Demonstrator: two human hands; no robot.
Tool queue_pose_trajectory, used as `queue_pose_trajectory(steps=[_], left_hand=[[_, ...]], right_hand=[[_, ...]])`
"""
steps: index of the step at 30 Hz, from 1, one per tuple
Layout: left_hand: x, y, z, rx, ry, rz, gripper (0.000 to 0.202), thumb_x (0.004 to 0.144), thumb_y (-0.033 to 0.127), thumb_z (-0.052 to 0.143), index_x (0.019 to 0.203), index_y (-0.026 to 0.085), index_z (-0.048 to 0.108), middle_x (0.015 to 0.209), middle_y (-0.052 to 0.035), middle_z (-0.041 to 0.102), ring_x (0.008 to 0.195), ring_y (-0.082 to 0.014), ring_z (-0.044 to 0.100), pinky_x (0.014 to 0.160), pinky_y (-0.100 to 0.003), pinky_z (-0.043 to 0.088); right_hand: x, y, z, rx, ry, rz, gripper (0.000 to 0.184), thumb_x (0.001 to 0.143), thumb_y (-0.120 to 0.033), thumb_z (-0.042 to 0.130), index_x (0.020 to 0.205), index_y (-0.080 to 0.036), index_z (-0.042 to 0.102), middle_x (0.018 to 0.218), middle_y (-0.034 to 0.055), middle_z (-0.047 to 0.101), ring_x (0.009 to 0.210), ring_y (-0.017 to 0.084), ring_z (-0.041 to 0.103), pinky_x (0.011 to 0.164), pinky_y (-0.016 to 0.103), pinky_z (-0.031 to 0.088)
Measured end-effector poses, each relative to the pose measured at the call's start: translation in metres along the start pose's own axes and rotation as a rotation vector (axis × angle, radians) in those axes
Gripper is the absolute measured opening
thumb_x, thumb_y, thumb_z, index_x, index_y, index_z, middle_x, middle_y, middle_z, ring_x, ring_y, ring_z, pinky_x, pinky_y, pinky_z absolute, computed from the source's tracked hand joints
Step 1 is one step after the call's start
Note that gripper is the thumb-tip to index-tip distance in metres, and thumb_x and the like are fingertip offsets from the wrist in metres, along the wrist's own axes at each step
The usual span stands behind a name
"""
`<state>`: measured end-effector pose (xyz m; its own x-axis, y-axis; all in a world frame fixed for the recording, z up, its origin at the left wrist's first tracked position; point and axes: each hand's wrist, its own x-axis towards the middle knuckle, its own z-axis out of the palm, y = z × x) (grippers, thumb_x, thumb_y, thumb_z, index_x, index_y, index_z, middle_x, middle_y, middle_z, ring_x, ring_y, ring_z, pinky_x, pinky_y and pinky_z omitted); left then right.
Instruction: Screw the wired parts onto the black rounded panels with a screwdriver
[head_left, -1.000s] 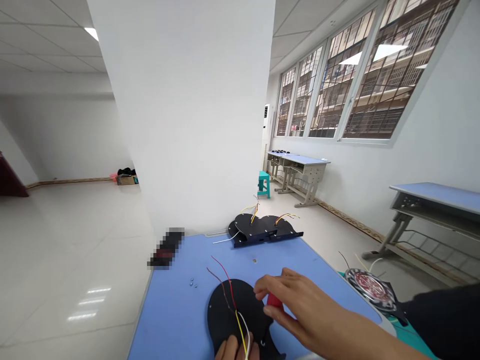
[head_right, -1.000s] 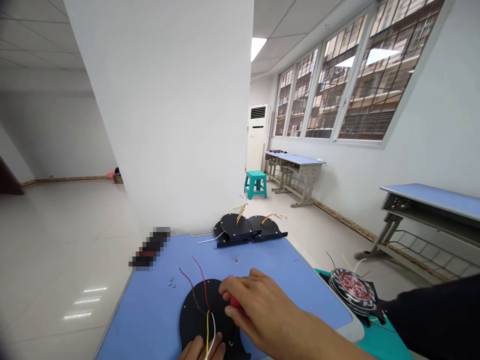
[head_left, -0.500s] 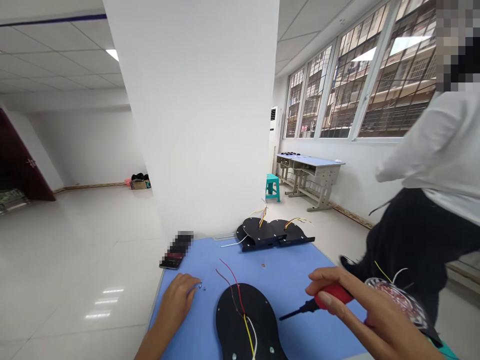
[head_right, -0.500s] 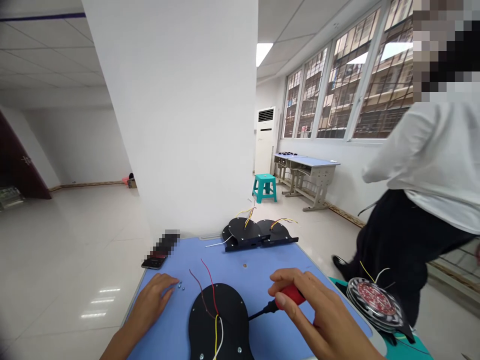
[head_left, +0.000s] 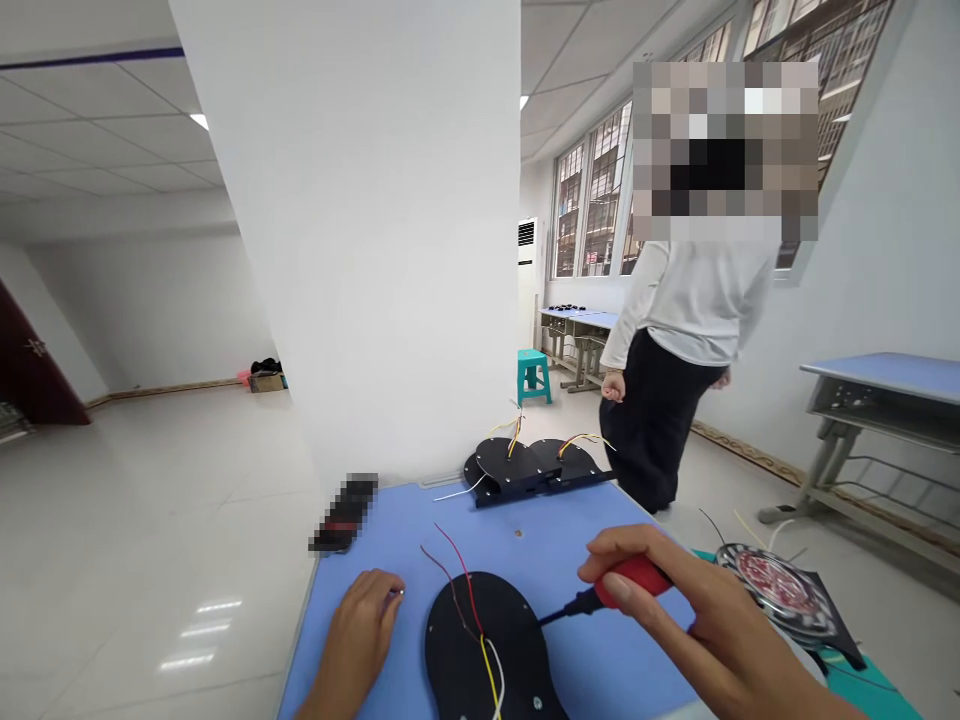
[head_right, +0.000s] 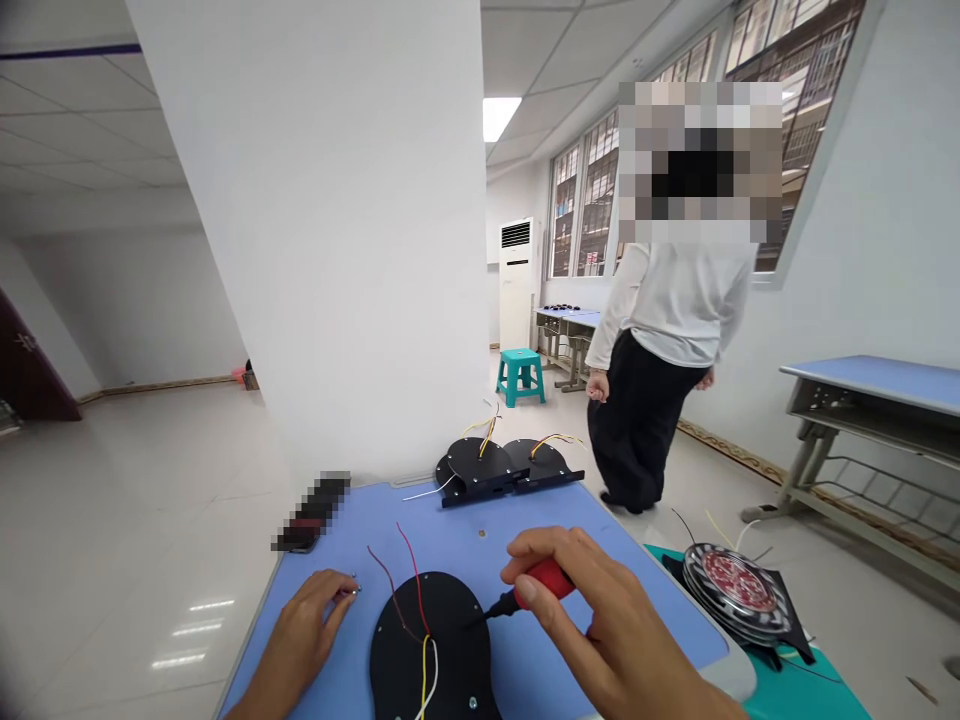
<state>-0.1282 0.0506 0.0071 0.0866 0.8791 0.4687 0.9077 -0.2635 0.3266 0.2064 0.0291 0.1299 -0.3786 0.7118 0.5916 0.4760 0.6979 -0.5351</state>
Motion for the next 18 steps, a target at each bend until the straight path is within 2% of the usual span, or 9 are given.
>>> queue_pose_trajectory(steps=[4,8,12,18], left_hand=[[0.000,0.032,-0.002,-0.414,-0.030,-0.201,0.022,0.084,0.039,0.053,0.082,0.023,0.068,0.078,-0.0007,0.072,0.075,-0.0181,0.067,0.072,-0.027,0.053],[0.002,0.053,-0.002,-0.601,-0.056,-0.305,0.025,0.077,0.045,0.059,0.077,0.022,0.070,0.073,-0.0006,0.070,0.074,-0.0190,0.065,0.072,-0.027,0.051],[0.002,0.060,-0.001,-0.689,-0.036,-0.333,0.026,0.073,0.046,0.061,0.074,0.021,0.070,0.071,-0.0012,0.069,0.073,-0.0192,0.063,0.072,-0.027,0.050],[0.000,0.059,0.001,-0.732,-0.030,-0.318,0.023,0.074,0.042,0.061,0.074,0.021,0.070,0.070,-0.0009,0.069,0.072,-0.0184,0.062,0.071,-0.026,0.049]], right_hand=[[0.015,-0.002,0.017,0.048,-0.021,0.002,0.013,0.097,-0.033,0.044,0.104,-0.027,0.054,0.088,-0.0007,0.069,0.079,0.015,0.066,0.061,0.026,0.050],[0.030,-0.006,0.036,0.085,-0.090,-0.007,0.015,0.098,-0.033,0.041,0.103,-0.025,0.054,0.088,0.0005,0.068,0.084,0.018,0.062,0.074,0.034,0.048],[0.036,-0.011,0.050,0.069,-0.130,-0.071,0.014,0.097,-0.030,0.042,0.101,-0.025,0.053,0.089,0.0003,0.068,0.084,0.020,0.059,0.079,0.039,0.044],[0.040,-0.013,0.060,0.067,-0.113,-0.157,0.009,0.096,-0.023,0.043,0.101,-0.023,0.051,0.088,0.0008,0.068,0.081,0.018,0.060,0.077,0.036,0.042]])
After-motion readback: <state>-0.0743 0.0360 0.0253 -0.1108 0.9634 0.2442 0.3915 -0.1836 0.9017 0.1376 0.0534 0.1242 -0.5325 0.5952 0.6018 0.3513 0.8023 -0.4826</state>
